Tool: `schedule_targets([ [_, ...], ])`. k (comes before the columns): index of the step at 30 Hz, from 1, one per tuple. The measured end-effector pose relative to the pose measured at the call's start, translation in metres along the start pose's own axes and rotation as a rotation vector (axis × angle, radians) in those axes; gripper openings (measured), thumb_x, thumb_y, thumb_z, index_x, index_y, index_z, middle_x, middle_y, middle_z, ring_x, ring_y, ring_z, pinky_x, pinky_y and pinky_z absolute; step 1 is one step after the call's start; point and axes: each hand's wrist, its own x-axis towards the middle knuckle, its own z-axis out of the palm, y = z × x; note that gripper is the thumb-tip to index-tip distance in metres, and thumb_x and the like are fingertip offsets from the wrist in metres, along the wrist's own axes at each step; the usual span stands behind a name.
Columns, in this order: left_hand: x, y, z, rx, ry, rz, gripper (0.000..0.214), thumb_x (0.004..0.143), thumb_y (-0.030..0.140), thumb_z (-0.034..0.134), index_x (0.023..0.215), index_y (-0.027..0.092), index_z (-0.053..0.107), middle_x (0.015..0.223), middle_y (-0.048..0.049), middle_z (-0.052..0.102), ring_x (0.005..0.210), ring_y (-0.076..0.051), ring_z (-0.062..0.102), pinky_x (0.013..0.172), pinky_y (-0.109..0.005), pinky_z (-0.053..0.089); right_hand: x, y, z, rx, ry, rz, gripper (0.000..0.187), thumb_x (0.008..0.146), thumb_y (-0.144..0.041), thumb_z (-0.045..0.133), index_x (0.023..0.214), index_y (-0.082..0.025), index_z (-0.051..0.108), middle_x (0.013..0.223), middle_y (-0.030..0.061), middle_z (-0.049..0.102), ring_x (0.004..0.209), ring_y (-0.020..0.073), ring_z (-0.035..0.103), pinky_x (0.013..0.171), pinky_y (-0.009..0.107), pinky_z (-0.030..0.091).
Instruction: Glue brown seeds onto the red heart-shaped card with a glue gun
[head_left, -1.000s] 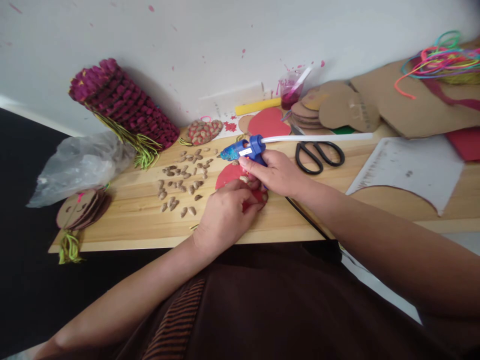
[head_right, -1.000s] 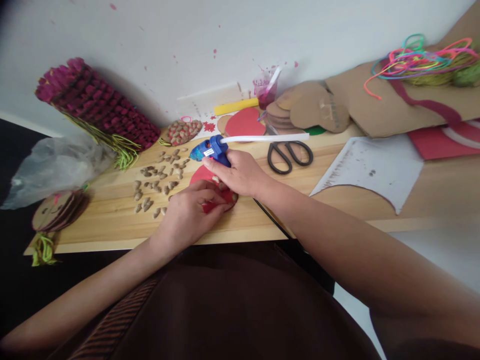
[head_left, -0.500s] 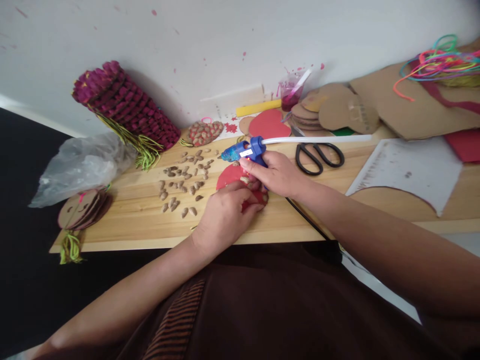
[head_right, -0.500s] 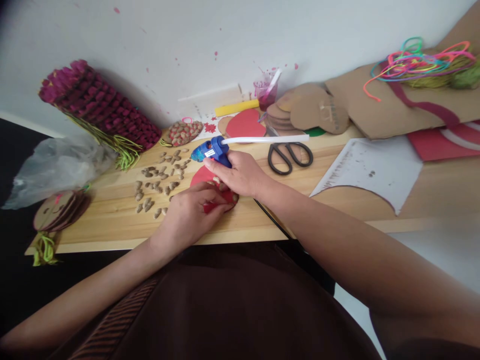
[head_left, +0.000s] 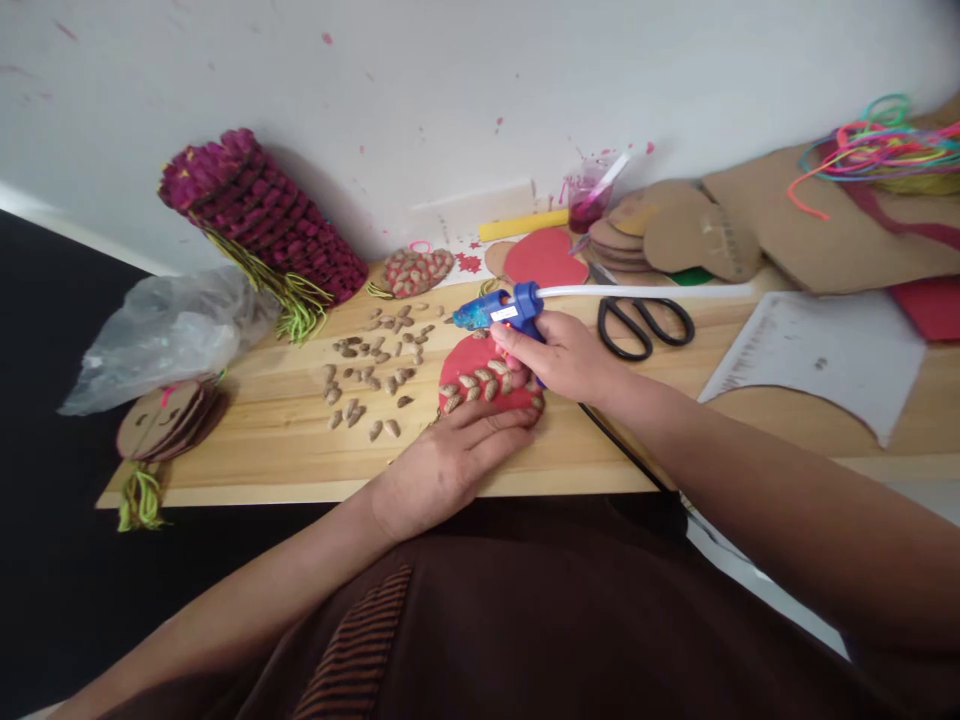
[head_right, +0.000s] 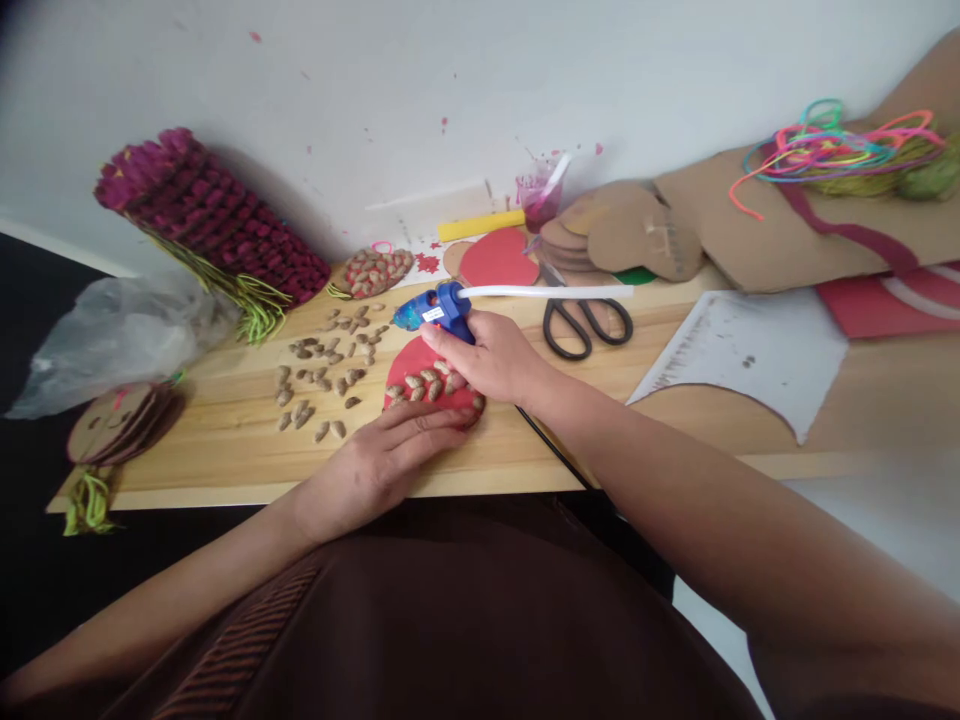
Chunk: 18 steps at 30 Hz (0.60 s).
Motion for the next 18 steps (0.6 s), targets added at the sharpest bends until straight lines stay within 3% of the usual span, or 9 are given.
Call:
schedule_targets([
  [9,0.0066,-0.0015,0.0017,0.149,-0.011,0.078,0.035,0.101,0.012,0.041,0.132,0.011,0.057,0.136,-0.01,0.063,0.135,-0.023,0.05,0.109,-0.035,0.05,0.0007,0.0009,-0.0013,0.018,-0.028,0.066,0.047,0.087,-0.066,0.057,0.08,-0.019,0.063,0.066,0.0027,0.065,0.057,0.0171,0.064,0.048,0.027,0.05],
  [18,0.0103,-0.0011,-0.0012,0.415,0.005,0.159,0.028,0.1,0.018,0.047,0.121,0.016,0.065,0.129,-0.009,0.065,0.116,-0.022,0.06,0.083,-0.031,0.055,0.0024,0.0071,-0.0046,-0.015,-0.011,0.117,0.043,0.086,-0.064,0.059,0.08,-0.022,0.066,0.067,0.0048,0.066,0.06,0.0201,0.064,0.049,0.031,0.05],
])
